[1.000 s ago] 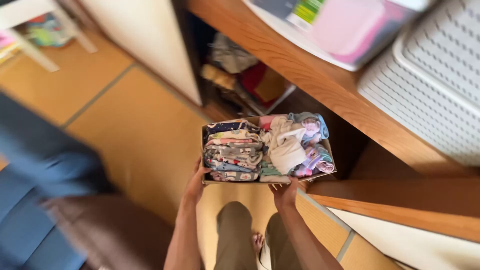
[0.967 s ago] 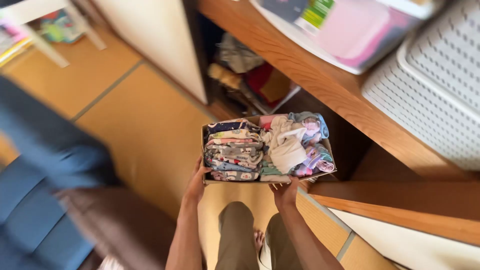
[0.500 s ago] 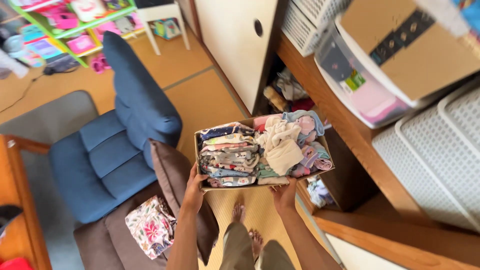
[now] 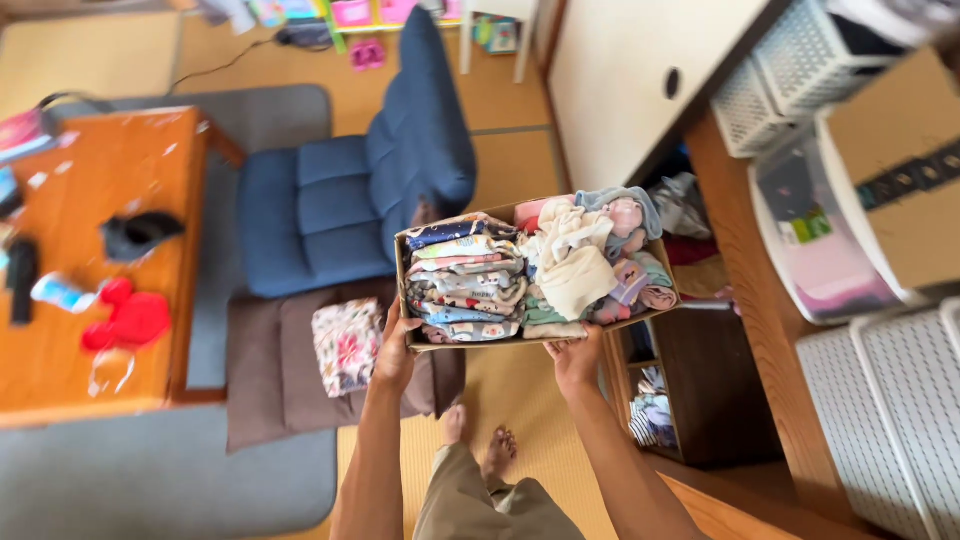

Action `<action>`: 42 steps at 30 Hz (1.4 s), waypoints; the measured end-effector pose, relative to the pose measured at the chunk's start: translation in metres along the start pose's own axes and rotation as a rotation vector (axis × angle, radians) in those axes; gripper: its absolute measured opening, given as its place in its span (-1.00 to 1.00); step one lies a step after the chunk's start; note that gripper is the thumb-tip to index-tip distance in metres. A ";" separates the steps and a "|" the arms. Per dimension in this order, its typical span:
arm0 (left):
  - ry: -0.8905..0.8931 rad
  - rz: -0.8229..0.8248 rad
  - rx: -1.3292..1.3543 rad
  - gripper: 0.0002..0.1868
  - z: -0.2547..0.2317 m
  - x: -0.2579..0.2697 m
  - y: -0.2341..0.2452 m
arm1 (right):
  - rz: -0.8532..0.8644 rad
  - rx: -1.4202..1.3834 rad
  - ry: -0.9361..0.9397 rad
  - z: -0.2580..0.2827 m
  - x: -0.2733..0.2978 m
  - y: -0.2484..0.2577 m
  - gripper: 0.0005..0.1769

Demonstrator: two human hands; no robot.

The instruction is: Organizing and packing small items of clothing into a cardboard box.

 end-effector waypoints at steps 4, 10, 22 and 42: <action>-0.066 -0.055 0.022 -0.15 -0.012 0.031 0.036 | 0.041 0.083 -0.101 -0.021 0.012 -0.032 -0.50; -0.166 -0.156 0.087 -0.10 -0.022 0.088 0.099 | 0.185 0.219 -0.190 -0.068 0.040 -0.079 -0.47; -0.303 -0.457 0.205 -0.04 -0.081 0.225 0.249 | 0.367 0.436 -0.364 -0.228 0.123 -0.194 -0.48; -0.536 -0.911 0.375 -0.10 -0.177 0.363 0.510 | 0.691 0.724 -0.673 -0.572 0.222 -0.389 -0.46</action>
Point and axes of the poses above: each hand's wrist, its own x-axis away from the middle knuckle, its own y-axis out of the back of the hand, z = x × y, the point moved 1 cm from there along -x, towards the middle knuckle
